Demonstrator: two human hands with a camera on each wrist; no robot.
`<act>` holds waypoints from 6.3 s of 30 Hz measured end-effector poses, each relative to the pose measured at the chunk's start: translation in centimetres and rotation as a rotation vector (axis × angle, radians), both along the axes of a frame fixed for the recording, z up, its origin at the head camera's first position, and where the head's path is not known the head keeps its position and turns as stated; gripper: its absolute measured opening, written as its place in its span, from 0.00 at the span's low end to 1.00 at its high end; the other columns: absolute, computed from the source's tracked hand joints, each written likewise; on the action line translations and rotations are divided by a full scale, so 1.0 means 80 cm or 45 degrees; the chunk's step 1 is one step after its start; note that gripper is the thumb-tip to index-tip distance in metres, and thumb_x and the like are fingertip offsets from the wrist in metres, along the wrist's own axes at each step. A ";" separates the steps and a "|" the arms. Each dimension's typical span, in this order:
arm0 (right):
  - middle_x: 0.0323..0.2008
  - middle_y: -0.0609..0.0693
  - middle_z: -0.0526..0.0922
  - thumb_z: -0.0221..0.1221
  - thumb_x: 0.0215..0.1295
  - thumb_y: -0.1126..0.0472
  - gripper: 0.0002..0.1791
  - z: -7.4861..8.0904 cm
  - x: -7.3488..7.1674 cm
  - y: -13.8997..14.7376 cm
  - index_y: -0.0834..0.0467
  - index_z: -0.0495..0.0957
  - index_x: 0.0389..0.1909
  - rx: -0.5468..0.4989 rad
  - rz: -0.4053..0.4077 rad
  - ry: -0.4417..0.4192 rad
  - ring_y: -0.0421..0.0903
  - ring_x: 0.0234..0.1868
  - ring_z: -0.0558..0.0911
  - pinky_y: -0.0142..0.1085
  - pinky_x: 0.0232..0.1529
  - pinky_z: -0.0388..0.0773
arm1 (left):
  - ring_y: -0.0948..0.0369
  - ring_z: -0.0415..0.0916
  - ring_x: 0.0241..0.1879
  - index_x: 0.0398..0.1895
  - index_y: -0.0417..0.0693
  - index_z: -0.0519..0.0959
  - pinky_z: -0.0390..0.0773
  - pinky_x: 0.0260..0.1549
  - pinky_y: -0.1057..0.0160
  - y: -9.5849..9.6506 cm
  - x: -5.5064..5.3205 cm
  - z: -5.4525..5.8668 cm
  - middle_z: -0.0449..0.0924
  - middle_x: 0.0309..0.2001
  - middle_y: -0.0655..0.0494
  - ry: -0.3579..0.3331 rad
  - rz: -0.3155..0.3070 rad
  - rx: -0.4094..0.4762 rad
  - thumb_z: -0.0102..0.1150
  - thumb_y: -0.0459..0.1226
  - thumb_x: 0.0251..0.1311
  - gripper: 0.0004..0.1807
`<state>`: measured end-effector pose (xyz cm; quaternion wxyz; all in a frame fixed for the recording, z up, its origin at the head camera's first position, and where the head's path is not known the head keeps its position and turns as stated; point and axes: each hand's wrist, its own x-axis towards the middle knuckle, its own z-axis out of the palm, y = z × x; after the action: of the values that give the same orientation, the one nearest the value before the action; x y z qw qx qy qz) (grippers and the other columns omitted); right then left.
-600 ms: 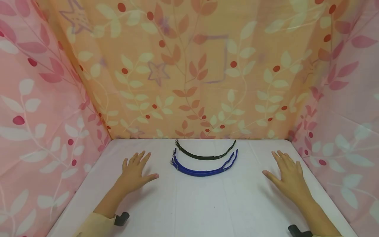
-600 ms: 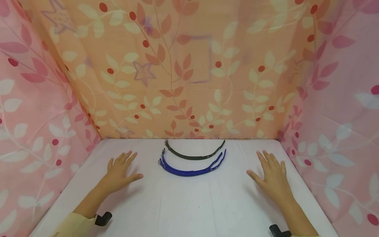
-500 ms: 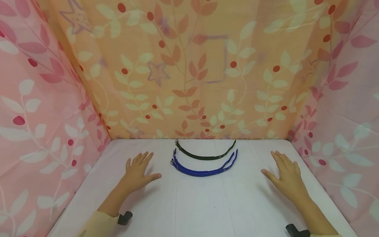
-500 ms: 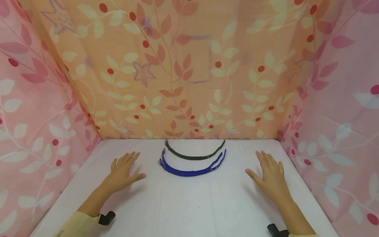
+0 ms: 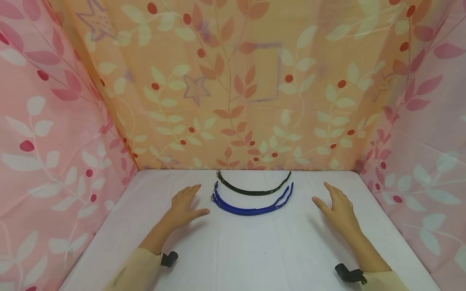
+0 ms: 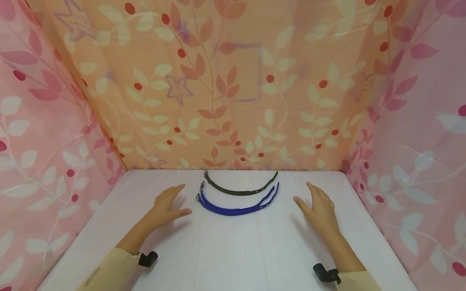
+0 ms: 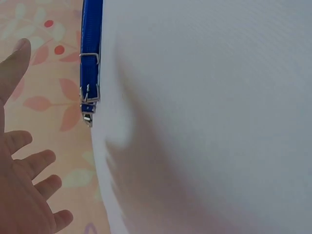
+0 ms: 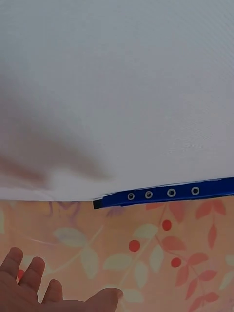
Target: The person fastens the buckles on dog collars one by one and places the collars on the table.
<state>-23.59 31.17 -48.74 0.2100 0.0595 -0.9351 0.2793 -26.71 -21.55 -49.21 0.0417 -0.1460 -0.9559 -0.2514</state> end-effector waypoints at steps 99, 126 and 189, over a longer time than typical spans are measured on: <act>0.41 0.48 0.91 0.69 0.66 0.56 0.21 0.001 -0.030 -0.084 0.67 0.75 0.47 -1.031 0.193 -0.108 0.33 0.44 0.87 0.22 0.43 0.80 | 0.57 0.81 0.48 0.45 0.50 0.83 0.70 0.56 0.48 0.048 0.003 0.013 0.87 0.42 0.54 0.015 0.061 0.829 0.67 0.40 0.67 0.07; 0.41 0.47 0.86 0.72 0.54 0.76 0.19 0.108 0.051 -0.136 0.51 0.87 0.41 -0.490 0.614 0.439 0.41 0.50 0.81 0.24 0.58 0.75 | 0.67 0.80 0.51 0.51 0.65 0.84 0.77 0.58 0.59 0.115 0.117 0.111 0.85 0.45 0.72 0.313 -0.093 0.865 0.73 0.41 0.61 0.16; 0.35 0.45 0.87 0.68 0.68 0.57 0.05 0.135 0.104 -0.189 0.54 0.85 0.37 -0.226 1.092 0.769 0.48 0.47 0.80 0.34 0.59 0.69 | 0.63 0.81 0.50 0.47 0.66 0.85 0.81 0.53 0.61 0.173 0.182 0.125 0.85 0.45 0.70 0.089 -0.277 0.932 0.70 0.45 0.63 0.11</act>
<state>-15.27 16.02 -37.97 0.3411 0.4961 -0.6975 0.3887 -12.15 -7.73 -39.23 0.0967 -0.2304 -0.7797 -0.5741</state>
